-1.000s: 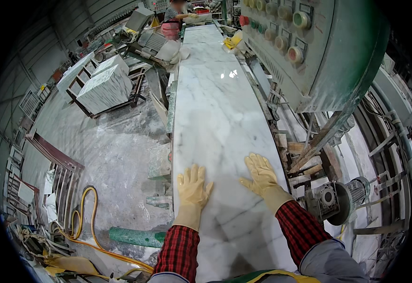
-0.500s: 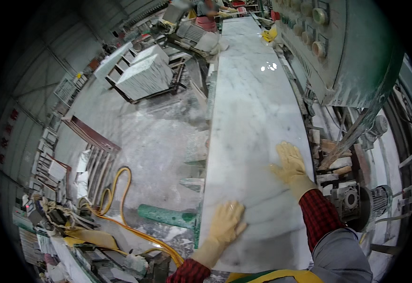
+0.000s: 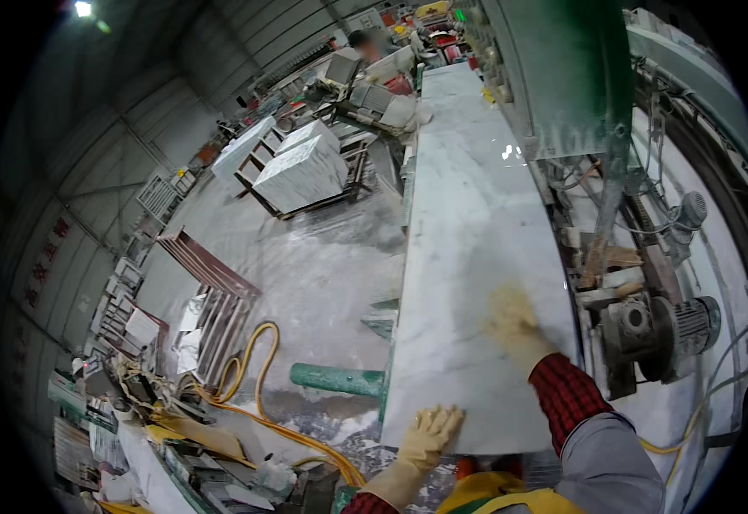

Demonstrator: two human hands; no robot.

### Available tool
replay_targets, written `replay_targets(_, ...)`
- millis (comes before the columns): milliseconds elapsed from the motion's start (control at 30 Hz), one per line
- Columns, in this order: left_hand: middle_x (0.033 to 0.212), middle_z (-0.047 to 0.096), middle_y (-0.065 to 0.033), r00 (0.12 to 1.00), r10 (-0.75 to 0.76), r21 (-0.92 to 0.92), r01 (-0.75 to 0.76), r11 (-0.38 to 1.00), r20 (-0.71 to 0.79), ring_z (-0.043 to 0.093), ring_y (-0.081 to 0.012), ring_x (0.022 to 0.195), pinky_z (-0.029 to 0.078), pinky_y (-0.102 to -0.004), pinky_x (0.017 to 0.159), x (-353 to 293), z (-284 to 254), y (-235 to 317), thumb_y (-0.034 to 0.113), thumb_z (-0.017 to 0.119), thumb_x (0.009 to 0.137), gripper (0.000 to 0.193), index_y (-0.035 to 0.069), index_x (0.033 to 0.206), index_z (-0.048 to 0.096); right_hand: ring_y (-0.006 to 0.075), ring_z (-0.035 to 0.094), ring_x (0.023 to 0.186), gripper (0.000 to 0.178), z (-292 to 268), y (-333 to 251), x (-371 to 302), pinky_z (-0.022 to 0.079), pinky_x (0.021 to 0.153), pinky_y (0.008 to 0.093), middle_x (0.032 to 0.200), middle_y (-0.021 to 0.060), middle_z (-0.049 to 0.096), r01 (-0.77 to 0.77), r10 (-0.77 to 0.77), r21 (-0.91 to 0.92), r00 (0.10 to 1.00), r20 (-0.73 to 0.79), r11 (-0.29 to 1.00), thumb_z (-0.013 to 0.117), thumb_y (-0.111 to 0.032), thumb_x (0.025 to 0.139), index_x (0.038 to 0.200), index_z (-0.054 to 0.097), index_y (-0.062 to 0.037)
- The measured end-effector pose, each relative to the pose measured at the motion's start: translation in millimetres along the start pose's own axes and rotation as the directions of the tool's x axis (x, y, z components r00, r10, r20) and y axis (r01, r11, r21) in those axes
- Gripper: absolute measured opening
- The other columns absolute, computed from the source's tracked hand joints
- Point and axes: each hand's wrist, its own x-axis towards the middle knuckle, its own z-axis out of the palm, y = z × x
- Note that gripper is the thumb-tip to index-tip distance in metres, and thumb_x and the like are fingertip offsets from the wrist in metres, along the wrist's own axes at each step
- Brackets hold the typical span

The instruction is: The person repeatedly picks up large white marble slabs from a conveyor belt and places them onto a nearby stack. The person wears yellow gloves and handles each slab individually, moving it from the moving belt to a stationary pile.

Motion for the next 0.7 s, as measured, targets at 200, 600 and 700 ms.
replay_targets(200,0.173,0.052,-0.0125,0.98,0.064,-0.029,-0.071,0.997,-0.187,0.052,-0.0394,0.153,0.037,-0.0575,0.127,13,33,-13,0.01,0.063,0.098,0.077,0.017,0.172,0.044,0.0409,0.023,0.171,0.079,1,-77,-178,0.012,0.142,0.0498,0.184,0.0197,0.032,0.295,-0.266,-0.245,0.953,0.144,0.924,0.043,-0.056,0.114,0.177,0.035,-0.0088)
replay_targets(600,0.167,0.054,-0.0157,0.985,0.076,-0.031,-0.081,0.996,-0.153,0.052,-0.0411,0.153,0.04,-0.052,0.127,10,11,-14,0.009,0.077,0.087,0.084,0.009,0.165,0.046,0.0381,0.031,0.169,0.072,7,-64,-267,0.016,0.141,0.0485,0.181,0.0187,0.04,0.333,-0.334,-0.065,0.943,-0.003,0.941,0.04,-0.049,0.114,0.174,0.041,-0.0091)
replay_targets(700,0.161,0.061,-0.0142,0.978,0.076,-0.07,-0.091,0.993,-0.192,0.057,-0.039,0.148,0.044,-0.05,0.124,0,3,-24,0.012,0.069,0.094,0.071,0.011,0.162,0.05,0.0374,0.035,0.167,0.072,3,-62,-263,0.02,0.14,0.0488,0.179,0.0168,0.043,0.343,-0.344,-0.027,0.938,-0.035,0.939,0.047,-0.049,0.113,0.172,0.044,-0.008)
